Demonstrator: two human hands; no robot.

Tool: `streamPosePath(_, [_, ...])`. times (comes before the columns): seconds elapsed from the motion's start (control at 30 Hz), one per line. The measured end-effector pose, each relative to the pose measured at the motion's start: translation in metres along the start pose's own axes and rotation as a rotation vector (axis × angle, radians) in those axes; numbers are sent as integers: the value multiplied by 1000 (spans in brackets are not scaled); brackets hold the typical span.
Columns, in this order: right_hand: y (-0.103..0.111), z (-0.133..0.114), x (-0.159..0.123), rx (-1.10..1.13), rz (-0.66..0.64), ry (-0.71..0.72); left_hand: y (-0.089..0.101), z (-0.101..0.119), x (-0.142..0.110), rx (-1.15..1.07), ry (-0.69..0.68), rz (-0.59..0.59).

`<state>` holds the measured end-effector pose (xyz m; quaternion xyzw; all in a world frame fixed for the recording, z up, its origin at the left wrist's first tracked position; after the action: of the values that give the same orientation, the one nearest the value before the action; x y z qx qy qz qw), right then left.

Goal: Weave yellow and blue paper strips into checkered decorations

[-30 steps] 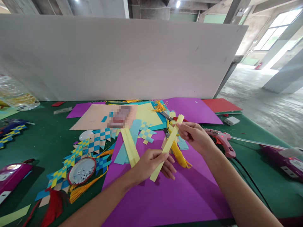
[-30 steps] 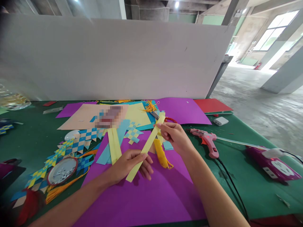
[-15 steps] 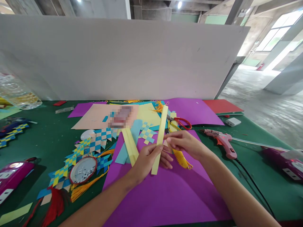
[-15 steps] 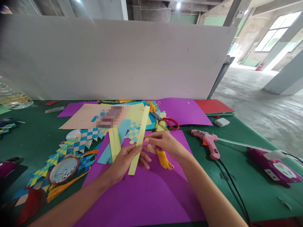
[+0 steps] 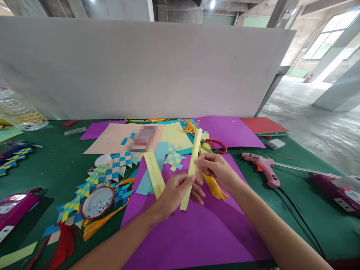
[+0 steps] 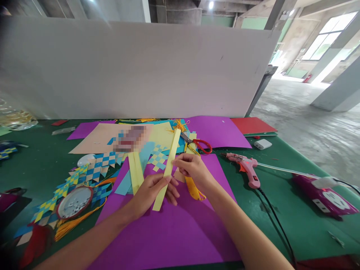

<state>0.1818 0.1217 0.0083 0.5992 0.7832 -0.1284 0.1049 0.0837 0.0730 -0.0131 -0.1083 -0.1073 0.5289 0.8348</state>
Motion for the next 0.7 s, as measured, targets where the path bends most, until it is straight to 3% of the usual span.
streamPosePath(0.17, [12,-5,2,42,62,13,-11,-4,-4,-5,30,-104])
streamPosePath(0.5, [-17,2,-5,6,-104,10,3,6,3,11,-25,40])
streamPosePath(0.7, [-27,3,-6,-101,-187,-27,-2,6,1,4,-37,0])
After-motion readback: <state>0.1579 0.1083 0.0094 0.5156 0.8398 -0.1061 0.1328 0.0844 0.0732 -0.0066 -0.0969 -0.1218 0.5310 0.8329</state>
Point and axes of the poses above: each hand's wrist, its own x-axis towards the middle knuckle, its own y-axis out of the back of the hand, z = x × y, the point moved 9 cm from there along x, towards the middle knuckle, and after that the axes turned 14 degrees about -y, right-handed, at the moved point
